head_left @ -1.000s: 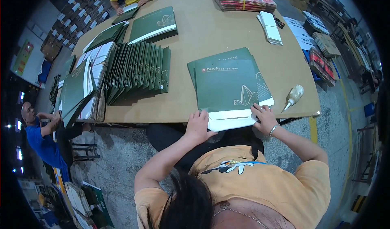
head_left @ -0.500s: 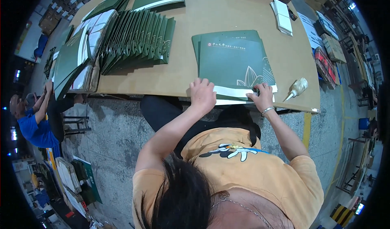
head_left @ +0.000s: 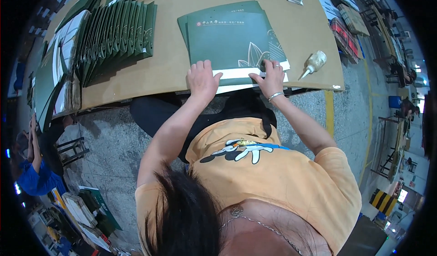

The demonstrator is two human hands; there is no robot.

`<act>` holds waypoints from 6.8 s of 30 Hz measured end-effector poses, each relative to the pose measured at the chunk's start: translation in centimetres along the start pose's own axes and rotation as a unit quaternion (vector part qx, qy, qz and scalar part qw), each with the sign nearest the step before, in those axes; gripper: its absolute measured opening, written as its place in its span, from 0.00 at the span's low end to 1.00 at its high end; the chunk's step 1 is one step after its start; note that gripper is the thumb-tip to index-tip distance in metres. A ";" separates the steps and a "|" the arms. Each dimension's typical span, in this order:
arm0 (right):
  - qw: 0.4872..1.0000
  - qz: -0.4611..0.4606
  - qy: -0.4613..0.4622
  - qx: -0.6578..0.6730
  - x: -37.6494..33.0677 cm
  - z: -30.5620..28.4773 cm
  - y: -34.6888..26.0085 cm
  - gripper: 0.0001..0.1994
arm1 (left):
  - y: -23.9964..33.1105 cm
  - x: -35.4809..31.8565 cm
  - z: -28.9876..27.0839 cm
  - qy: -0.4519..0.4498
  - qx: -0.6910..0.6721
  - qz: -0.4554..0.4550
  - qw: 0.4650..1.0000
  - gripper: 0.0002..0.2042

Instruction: Folding and gluing large green paper folders at a work table in a factory setting.

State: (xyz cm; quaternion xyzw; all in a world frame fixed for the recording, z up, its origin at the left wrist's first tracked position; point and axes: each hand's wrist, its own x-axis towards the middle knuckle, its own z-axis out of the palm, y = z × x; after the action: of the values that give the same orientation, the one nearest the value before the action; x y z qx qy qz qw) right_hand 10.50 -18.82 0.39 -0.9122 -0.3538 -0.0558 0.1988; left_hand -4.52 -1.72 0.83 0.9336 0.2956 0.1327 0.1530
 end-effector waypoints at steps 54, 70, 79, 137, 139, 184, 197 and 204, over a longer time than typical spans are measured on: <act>0.974 -0.133 -0.146 0.111 21.6 9.7 -20.9 0.24 | -10.4 4.4 -4.4 0.096 -0.203 0.015 0.974 0.25; 0.901 -0.240 -0.349 -0.097 26.1 -3.2 -17.9 0.14 | -0.2 -0.7 1.6 0.043 -0.075 -0.105 0.991 0.47; 0.912 -0.355 -0.174 0.109 29.4 -12.5 -15.1 0.13 | 0.5 1.2 -7.9 0.240 -0.377 -0.056 0.893 0.43; 0.834 -0.084 -0.536 0.101 24.5 5.1 -10.2 0.14 | -2.4 6.2 -0.9 -0.141 -0.345 -0.187 0.909 0.21; 0.834 -0.089 -0.535 0.096 24.5 5.3 -9.6 0.16 | -1.0 6.6 -1.2 -0.180 -0.290 -0.179 0.923 0.19; 0.936 0.107 0.150 0.300 23.0 -1.5 -2.6 0.21 | 2.2 6.6 4.7 0.047 0.021 -0.069 0.996 0.33; 0.930 0.271 -0.186 0.166 20.4 3.4 5.2 0.26 | 2.7 7.2 4.8 0.012 0.073 -0.098 0.992 0.33; 0.829 0.284 -0.442 0.194 5.3 -6.2 5.9 0.24 | 1.8 7.3 4.2 0.000 0.094 -0.116 0.989 0.34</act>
State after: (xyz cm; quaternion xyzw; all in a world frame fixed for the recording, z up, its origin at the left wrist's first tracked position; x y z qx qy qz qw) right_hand 18.67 -21.97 5.46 -0.8424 -0.1330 0.4817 0.2014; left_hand 3.58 0.29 -1.20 0.9031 0.4134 0.0852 0.0787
